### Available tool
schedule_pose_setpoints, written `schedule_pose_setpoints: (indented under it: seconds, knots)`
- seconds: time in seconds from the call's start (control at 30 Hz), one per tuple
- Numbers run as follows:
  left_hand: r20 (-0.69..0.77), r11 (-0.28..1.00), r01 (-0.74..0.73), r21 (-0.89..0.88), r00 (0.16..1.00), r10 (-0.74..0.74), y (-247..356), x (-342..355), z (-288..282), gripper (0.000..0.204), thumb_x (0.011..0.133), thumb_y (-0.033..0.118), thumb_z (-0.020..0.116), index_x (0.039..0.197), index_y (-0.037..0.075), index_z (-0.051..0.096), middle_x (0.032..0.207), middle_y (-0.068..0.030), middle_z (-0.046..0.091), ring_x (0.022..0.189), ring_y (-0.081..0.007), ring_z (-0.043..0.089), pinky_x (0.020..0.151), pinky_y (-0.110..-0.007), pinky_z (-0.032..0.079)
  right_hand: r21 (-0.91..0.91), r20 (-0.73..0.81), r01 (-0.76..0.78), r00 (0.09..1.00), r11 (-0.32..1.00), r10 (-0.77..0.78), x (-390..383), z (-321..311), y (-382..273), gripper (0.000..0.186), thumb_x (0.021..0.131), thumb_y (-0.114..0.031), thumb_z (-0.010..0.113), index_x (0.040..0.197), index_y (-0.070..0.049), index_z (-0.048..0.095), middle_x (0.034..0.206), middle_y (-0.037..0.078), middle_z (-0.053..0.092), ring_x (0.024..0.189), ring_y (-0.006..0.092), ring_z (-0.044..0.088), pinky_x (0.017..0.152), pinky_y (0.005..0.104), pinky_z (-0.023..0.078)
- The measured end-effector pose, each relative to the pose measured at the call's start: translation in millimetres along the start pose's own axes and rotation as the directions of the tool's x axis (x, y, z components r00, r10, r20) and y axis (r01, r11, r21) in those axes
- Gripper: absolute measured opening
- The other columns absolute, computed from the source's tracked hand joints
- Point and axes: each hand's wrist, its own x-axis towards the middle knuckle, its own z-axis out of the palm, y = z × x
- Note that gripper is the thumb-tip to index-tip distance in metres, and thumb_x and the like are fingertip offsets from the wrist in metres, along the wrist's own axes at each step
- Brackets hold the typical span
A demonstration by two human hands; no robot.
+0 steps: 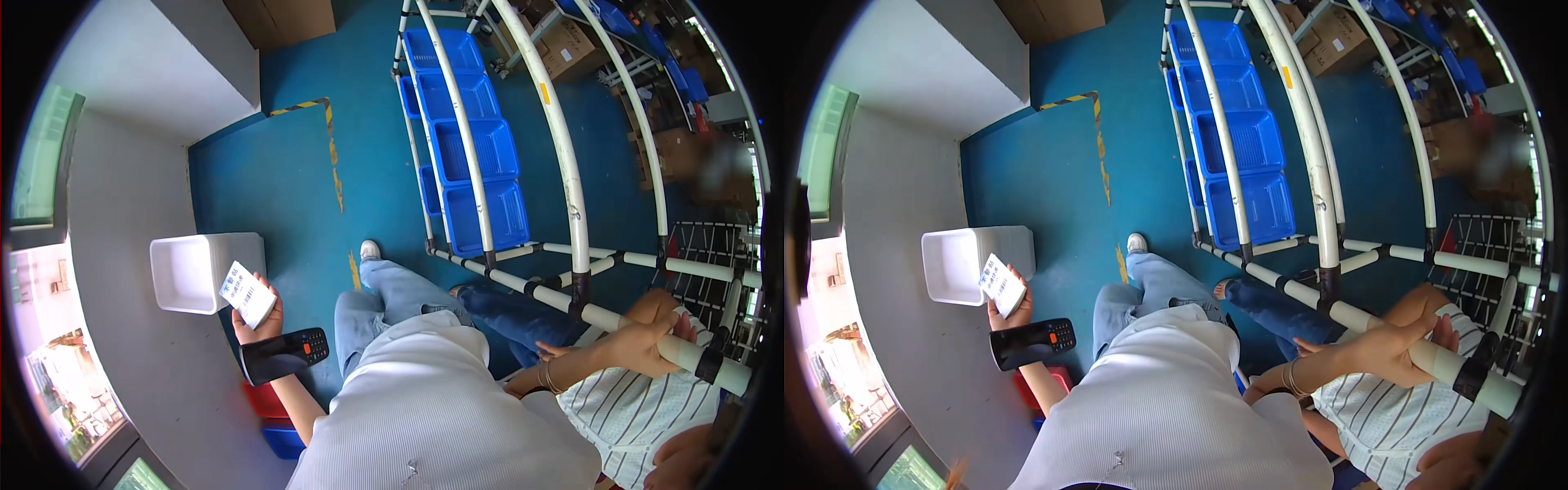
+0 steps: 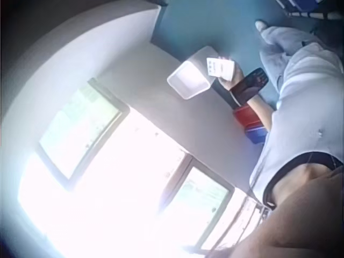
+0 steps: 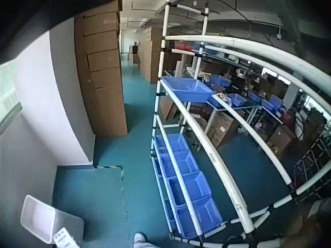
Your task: The person pushes a mobile shelf cart through the warehouse, operates a handheld terminal, and picks up paper slips from a table. The person then moves a mobile rack and adjusts the plastic trays on it.
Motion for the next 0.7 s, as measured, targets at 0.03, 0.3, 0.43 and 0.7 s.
schedule_pose_setpoints:
  seconds: [0.03,0.3,0.43,0.7]
  knots:
    - [-0.01,1.0,0.014,0.016,1.0,-0.014,2.4,6.9,5.5,0.056,0.08,0.032,0.026,0.132,0.009,0.027,0.126,-0.0181,0.039,0.108,-0.0333,0.046,0.085,-0.046,0.039,-0.023,0.007,0.001,1.0,1.0,-0.001,2.1,-6.2,0.3,0.021,0.082,-0.017,0.055,0.096,-0.007,0.044,0.069,0.01,0.046,0.056,0.0171,0.045,0.053,0.0256,0.043]
    - [0.118,0.951,0.219,0.219,0.961,-0.249,-30.7,79.6,53.7,0.058,0.08,0.033,0.031,0.132,0.007,0.025,0.124,-0.0209,0.038,0.104,-0.0345,0.047,0.083,-0.046,0.04,-0.24,-0.046,-0.248,0.969,0.939,0.245,2.3,-9.5,23.7,0.033,0.071,-0.015,0.056,0.099,0.003,0.049,0.086,0.01,0.057,0.072,0.024,0.056,0.072,0.0303,0.044]
    - [0.208,0.855,0.352,0.381,0.869,-0.45,-62.5,99.0,92.7,0.058,0.081,0.035,0.037,0.131,0.008,0.026,0.123,-0.0209,0.039,0.101,-0.0336,0.048,0.08,-0.045,0.042,-0.472,-0.178,-0.329,0.944,0.818,0.277,-5.2,-13.7,37.4,0.037,0.07,-0.02,0.055,0.098,0.004,0.049,0.083,0.012,0.059,0.07,0.0258,0.056,0.07,0.0343,0.043]
    - [0.222,0.713,0.519,0.471,0.713,-0.665,-89.0,142.5,134.7,0.06,0.079,0.037,0.042,0.13,0.009,0.03,0.12,-0.0206,0.042,0.099,-0.0335,0.049,0.078,-0.044,0.042,-0.722,-0.099,-0.205,0.976,0.661,0.195,-72.6,11.6,6.0,0.057,0.074,-0.029,0.055,0.114,0.007,0.036,0.108,0.025,0.04,0.101,0.0368,0.039,0.085,0.0436,0.034]
